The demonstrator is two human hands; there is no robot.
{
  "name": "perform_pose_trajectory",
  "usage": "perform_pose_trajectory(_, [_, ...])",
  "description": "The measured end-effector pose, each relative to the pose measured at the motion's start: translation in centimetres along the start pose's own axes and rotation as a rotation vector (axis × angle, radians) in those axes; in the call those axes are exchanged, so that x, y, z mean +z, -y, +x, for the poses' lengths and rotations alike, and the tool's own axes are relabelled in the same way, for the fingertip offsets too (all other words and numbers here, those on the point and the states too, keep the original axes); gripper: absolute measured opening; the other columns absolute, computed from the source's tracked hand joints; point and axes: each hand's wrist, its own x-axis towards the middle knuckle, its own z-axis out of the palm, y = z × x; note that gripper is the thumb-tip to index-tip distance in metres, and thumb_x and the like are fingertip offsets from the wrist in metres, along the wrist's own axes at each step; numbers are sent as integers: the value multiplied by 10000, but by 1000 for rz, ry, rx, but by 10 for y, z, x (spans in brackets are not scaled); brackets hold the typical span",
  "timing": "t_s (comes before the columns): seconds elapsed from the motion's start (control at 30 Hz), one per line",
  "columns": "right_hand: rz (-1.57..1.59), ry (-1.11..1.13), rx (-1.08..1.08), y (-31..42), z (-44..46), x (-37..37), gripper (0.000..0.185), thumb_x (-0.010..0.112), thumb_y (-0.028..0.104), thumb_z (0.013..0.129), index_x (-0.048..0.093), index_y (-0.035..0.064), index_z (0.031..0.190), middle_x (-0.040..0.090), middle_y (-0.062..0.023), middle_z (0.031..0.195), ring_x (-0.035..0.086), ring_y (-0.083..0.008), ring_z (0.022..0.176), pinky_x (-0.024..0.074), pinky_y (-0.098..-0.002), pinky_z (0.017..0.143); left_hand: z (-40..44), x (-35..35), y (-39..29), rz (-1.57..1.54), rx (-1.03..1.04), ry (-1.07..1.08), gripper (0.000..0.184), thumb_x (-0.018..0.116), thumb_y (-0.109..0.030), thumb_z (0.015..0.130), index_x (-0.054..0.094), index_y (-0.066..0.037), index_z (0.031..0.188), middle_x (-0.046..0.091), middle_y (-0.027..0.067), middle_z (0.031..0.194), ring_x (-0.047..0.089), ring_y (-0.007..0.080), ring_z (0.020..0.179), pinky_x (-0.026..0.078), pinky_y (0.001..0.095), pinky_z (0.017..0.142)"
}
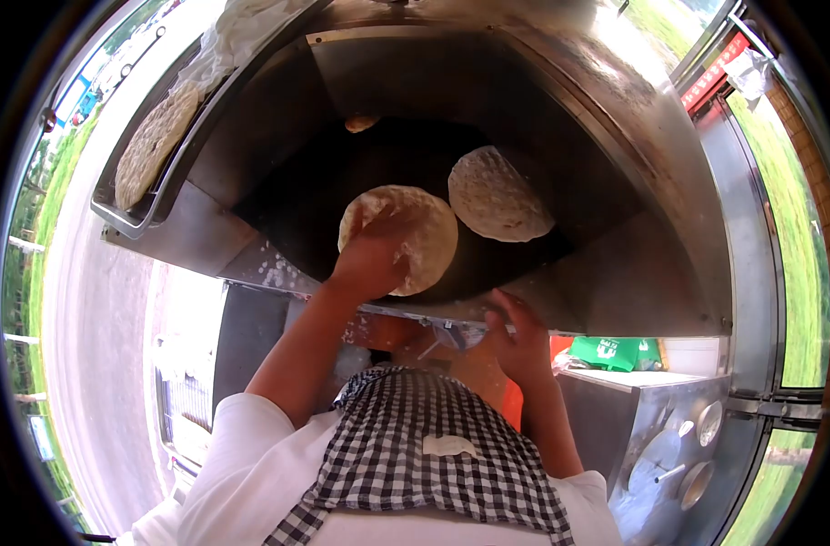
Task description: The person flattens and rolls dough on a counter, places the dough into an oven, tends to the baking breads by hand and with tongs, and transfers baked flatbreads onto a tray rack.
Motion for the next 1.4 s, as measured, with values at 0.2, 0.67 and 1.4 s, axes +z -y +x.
perform_pose_trajectory(0.2, [22, -8, 5, -13, -11, -9, 341, 711, 163, 939, 670, 16, 1244, 707, -203, 1195, 686, -379, 1104, 554, -428, 932, -49, -8, 9, 88, -93, -186, 542, 729, -143, 851, 627, -91, 1381, 594, 133, 1460, 448, 329, 1458, 222, 583, 1247])
perform_pose_trajectory(0.67, [-125, -118, -90, 16, -48, -17, 352, 696, 223, 964, 680, 37, 1263, 706, -202, 1215, 688, -370, 1114, 548, -423, 953, -124, -32, 0, 39, -79, -291, 476, 719, -145, 901, 636, -54, 1361, 600, 159, 1454, 471, 339, 1443, 266, 514, 1244])
perform_pose_trajectory(1.4, [-279, -1004, 627, -89, -320, -186, 253, 670, 185, 962, 698, 9, 1141, 721, -176, 1063, 726, -270, 869, 577, -391, 796, -186, 16, -22, -99, 19, -137, 460, 623, -41, 963, 597, 2, 1420, 627, 202, 1412, 634, 325, 1251, 486, 422, 1047])
